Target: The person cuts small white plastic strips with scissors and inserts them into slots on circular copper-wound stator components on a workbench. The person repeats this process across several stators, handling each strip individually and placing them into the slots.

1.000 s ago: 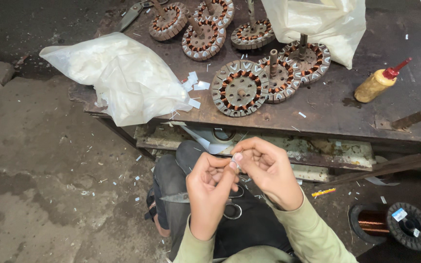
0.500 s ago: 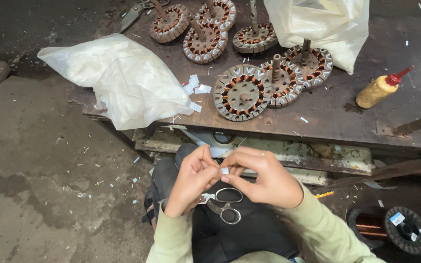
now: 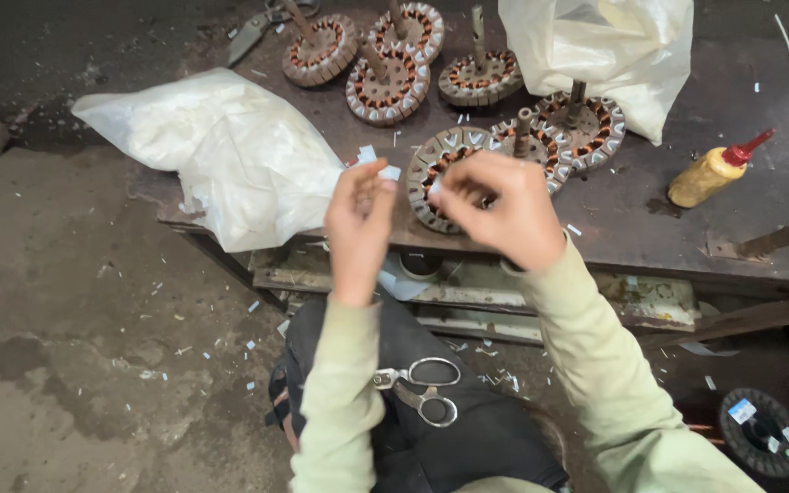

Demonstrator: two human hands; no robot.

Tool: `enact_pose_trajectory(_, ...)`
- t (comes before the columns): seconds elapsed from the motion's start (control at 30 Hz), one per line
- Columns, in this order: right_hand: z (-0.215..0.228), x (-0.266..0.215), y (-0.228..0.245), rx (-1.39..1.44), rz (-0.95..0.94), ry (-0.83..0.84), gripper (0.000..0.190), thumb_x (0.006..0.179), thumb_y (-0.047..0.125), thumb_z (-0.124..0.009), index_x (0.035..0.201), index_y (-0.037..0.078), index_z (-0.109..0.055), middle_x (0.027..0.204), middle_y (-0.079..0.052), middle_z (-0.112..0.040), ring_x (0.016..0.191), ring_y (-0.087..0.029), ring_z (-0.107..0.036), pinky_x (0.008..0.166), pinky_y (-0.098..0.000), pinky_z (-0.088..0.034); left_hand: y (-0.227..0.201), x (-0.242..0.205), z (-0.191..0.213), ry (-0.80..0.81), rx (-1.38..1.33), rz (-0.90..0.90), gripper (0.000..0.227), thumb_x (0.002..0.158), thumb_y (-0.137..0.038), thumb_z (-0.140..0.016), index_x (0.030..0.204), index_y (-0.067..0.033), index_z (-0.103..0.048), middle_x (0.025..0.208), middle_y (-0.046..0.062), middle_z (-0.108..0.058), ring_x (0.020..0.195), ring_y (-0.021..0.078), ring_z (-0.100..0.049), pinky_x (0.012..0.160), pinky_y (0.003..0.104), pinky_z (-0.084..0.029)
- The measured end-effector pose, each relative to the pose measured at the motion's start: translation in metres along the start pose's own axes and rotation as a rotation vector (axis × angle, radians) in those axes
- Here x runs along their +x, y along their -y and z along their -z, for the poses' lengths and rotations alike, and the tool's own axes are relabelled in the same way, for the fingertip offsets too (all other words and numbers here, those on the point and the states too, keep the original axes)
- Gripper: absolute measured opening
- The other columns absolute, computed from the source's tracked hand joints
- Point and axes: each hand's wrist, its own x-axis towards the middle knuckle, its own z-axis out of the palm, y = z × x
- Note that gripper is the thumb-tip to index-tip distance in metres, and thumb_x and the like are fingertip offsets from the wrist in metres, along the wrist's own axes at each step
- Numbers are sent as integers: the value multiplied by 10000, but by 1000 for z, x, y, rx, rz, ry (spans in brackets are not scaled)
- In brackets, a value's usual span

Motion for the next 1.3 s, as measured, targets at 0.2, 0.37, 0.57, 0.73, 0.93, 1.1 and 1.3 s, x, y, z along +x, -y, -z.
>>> enact_pose_trajectory(0.2, -19, 24, -21, -139, 100, -162, 116, 845, 33, -781, 927, -9, -710, 837, -122, -695, 722, -205, -703, 636, -308, -548, 39, 26, -50, 152, -135, -96, 454, 925, 19, -681, 1350, 16, -522, 1284, 104, -624, 1223, 179, -574, 1088, 320, -442)
enact_pose_trajectory(0.37, -17, 16, -12, -101, 79, -177, 132, 854, 9, -747, 979, -13, -713, 870, -122, -686, 729, -207, -701, 651, -306, -547, 16, -2, -57, 39, -91, -207, 464, 883, 105, -659, 1318, 9, -527, 1252, 119, -604, 1214, 195, -570, 1096, 327, -436)
enact_pose_trajectory(0.57, -2, -18, 10, -126, -5, -239, 119, 875, -3, -752, 985, -22, -709, 861, -101, -664, 697, -159, -701, 626, -272, -543, -38, -30, -53, 46, 285, -313, 426, 872, 76, -655, 1284, -4, -578, 1207, 190, -649, 1156, 344, -624, 1000, 393, -492)
enact_pose_trajectory(0.73, 8, -26, 4, 14, -160, -308, 132, 884, 3, -796, 965, -24, -695, 884, -55, -714, 744, -109, -699, 673, -238, -573, -63, -31, -55, 156, 384, -394, 398, 886, 59, -634, 1275, -6, -585, 1193, 193, -649, 1148, 406, -601, 992, 448, -485)
enact_pose_trajectory(0.93, 30, -31, -11, 157, 2, -206, 343, 867, 62, -817, 1161, -15, -657, 1196, -157, -609, 1061, -151, -672, 870, -272, -617, -66, -21, -58, 224, 361, -397, 383, 910, -45, -703, 1265, 6, -566, 1167, 194, -627, 1114, 378, -611, 963, 434, -489)
enact_pose_trajectory(1.1, 43, -22, -28, -63, 130, -80, 324, 922, 102, -763, 1228, 23, -690, 1259, -157, -681, 1197, -306, -647, 1040, -405, -500, -60, -19, -55, 192, 328, -347, 371, 916, -137, -778, 1221, -1, -615, 1103, 152, -695, 1016, 297, -695, 896, 381, -534)
enact_pose_trajectory(1.3, 34, -32, -31, -2, 123, -102, 313, 921, 90, -753, 1222, 26, -695, 1199, -141, -692, 1132, -303, -670, 1003, -383, -520, -55, -27, -51, 154, 284, -363, 335, 944, -99, -752, 1242, 8, -640, 1126, 149, -718, 1015, 274, -718, 902, 353, -552)
